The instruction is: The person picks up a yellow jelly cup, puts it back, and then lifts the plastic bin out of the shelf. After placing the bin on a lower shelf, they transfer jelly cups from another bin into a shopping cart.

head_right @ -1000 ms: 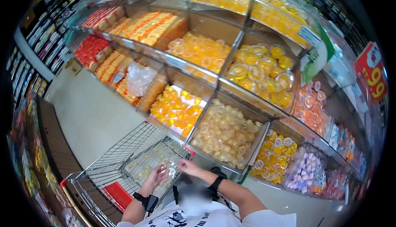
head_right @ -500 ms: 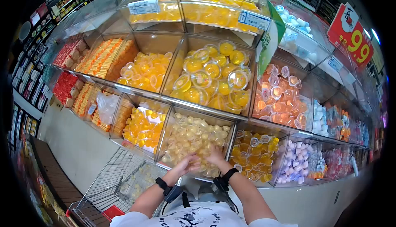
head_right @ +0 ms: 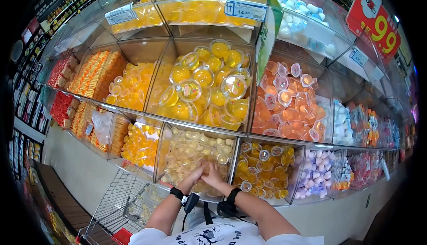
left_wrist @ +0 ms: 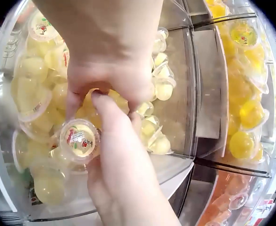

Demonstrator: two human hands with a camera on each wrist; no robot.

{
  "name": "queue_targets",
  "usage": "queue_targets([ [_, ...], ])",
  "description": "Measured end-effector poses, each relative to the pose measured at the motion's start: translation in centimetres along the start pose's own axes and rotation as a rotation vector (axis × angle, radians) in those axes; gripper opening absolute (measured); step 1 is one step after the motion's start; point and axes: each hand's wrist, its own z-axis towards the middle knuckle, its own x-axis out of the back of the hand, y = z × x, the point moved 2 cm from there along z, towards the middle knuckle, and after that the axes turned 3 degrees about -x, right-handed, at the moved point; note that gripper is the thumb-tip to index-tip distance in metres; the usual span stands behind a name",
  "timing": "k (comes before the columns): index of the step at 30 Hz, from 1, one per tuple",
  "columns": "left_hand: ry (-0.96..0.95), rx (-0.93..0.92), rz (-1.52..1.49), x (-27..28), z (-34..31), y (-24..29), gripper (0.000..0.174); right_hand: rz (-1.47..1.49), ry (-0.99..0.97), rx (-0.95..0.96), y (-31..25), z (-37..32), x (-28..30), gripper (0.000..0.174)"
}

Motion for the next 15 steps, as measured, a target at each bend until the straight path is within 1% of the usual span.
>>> queue_targets([
  [3,0.098,-0.045,0.096,-0.5,-0.2,-0.4,0.042,0.128,-0.027,0.051,0.3,0.4,-0.1,0.072],
  [6,0.125,-0.225,0.055,0.5,1.0,-3.0,0.039,0.227,0.002,0.109,-0.7,-0.3,-0.4,0.055],
  [7,0.141,-0.257,0.011,0.7,1.0,-3.5,0.037,0.213,0.062,0.076,0.3,-0.2,-1.6,0.051],
  [8,0.109,-0.195,-0.014,0.3,0.4,-3.0,0.036,0.196,0.122,0.041,2.4,0.3,-3.5,0.047],
  [10,0.050,-0.067,-0.071,-1.3,-2.9,-0.5,0.035,0.345,0.026,-0.016,2.8,-0.5,-4.1,0.042],
  [11,0.093,0.031,-0.161,-2.0,-4.2,0.9,0.033,0.510,-0.122,-0.033,0.7,-1.0,-1.3,0.040],
  [14,0.034,0.071,-0.252,-1.5,-6.0,3.0,0.036,0.798,-0.558,-0.278,-7.6,-2.9,5.7,0.042],
  [15,0.062,0.058,-0.240,-1.5,-7.1,4.0,0.037,0.766,-0.594,-0.339,-5.9,-2.2,4.2,0.038],
])
